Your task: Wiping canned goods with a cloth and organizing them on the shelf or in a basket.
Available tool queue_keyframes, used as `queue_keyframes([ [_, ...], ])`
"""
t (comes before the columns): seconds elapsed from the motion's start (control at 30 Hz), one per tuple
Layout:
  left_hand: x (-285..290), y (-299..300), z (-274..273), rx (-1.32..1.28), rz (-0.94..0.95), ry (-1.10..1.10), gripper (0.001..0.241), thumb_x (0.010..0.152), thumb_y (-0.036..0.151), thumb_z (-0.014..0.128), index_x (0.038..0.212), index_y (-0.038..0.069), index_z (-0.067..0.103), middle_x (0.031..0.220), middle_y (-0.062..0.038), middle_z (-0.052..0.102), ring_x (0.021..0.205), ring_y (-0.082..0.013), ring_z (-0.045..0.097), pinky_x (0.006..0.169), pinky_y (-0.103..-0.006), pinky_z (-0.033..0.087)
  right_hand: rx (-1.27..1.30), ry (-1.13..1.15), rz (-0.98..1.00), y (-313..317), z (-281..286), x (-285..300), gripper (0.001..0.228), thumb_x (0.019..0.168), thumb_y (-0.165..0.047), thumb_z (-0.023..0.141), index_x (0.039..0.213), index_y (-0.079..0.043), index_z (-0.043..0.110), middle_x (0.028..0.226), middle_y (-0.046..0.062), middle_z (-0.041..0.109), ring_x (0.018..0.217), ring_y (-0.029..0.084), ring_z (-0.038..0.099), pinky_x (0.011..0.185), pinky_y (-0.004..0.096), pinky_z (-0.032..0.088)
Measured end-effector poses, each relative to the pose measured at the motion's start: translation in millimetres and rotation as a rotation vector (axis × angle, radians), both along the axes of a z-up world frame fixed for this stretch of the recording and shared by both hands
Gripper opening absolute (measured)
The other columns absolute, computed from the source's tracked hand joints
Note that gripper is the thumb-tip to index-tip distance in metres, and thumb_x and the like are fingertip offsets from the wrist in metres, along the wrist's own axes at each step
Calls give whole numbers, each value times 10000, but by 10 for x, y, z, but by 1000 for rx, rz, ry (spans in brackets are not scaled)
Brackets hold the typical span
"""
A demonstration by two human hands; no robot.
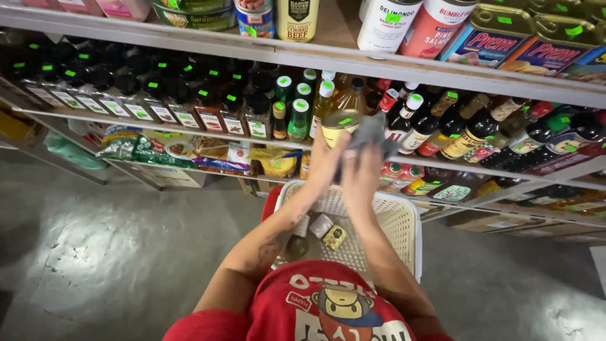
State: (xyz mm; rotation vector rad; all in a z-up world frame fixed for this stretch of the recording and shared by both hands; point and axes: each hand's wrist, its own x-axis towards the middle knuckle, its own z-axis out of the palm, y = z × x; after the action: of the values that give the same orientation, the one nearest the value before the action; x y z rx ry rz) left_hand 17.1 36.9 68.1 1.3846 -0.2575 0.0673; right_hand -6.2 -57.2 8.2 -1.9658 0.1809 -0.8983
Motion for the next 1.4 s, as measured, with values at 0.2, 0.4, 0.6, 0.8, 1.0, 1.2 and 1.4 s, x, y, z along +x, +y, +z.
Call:
queue_keyframes([
  [0.2,-192,91,278,-107,-48,169,931,942,575,600,1558,-53,295,1537,-343,375,1474,-429,338,1231,-530,271,529,241,233,27,515,-14,711,1014,-608,462,1582,-191,362,1471,226,552,1333,406,545,1121,544,427],
  [0.4,34,48,-55,-147,-66,123,972,972,680,476,1553,-72,272,1521,-340,371,1478,-391,325,1253,-496,218,1334,274,325,-30,269,54,641,921,-615,606,1349,-140,653,1323,156,683,1214,285,666,1068,450,517],
  [0.6,46,46,-112,-84,-98,-68,1151,838,654,703,1535,-145,257,1512,-390,380,1483,-462,288,1244,-538,221,895,97,76,17,354,-101,459,1027,-451,578,1197,-35,670,1119,141,695,1037,223,645,920,430,516],
  [0.8,-64,121,356,-97,11,125,1029,948,669,503,1528,-149,272,1523,-404,336,1479,-489,286,1240,-529,225,-22,-12,45,-571,-501,-98,244,1090,-173,555,1244,-22,668,1219,190,637,1234,331,578,1097,464,425],
  [1.0,380,206,-465,126,-206,-151,1200,748,851,645,1510,-48,419,1440,-340,497,1411,-432,432,1194,-518,329,455,-55,189,-373,673,-129,146,1007,-238,656,1041,-117,729,969,47,691,940,129,614,938,357,525],
  [1.2,476,269,-572,87,-307,-231,692,774,551,845,1194,20,704,1085,-138,724,1024,-205,627,926,-431,511,-215,-178,617,-589,755,37,191,1036,-104,636,931,5,752,1088,178,740,1122,385,688,1005,501,501],
  [1.4,361,265,-424,150,-324,-259,761,706,606,873,1118,-11,708,989,-203,723,921,-266,674,837,-446,541,-232,-133,620,-613,833,10,107,990,-87,705,938,-41,786,1134,166,741,1132,348,682,995,485,510],
])
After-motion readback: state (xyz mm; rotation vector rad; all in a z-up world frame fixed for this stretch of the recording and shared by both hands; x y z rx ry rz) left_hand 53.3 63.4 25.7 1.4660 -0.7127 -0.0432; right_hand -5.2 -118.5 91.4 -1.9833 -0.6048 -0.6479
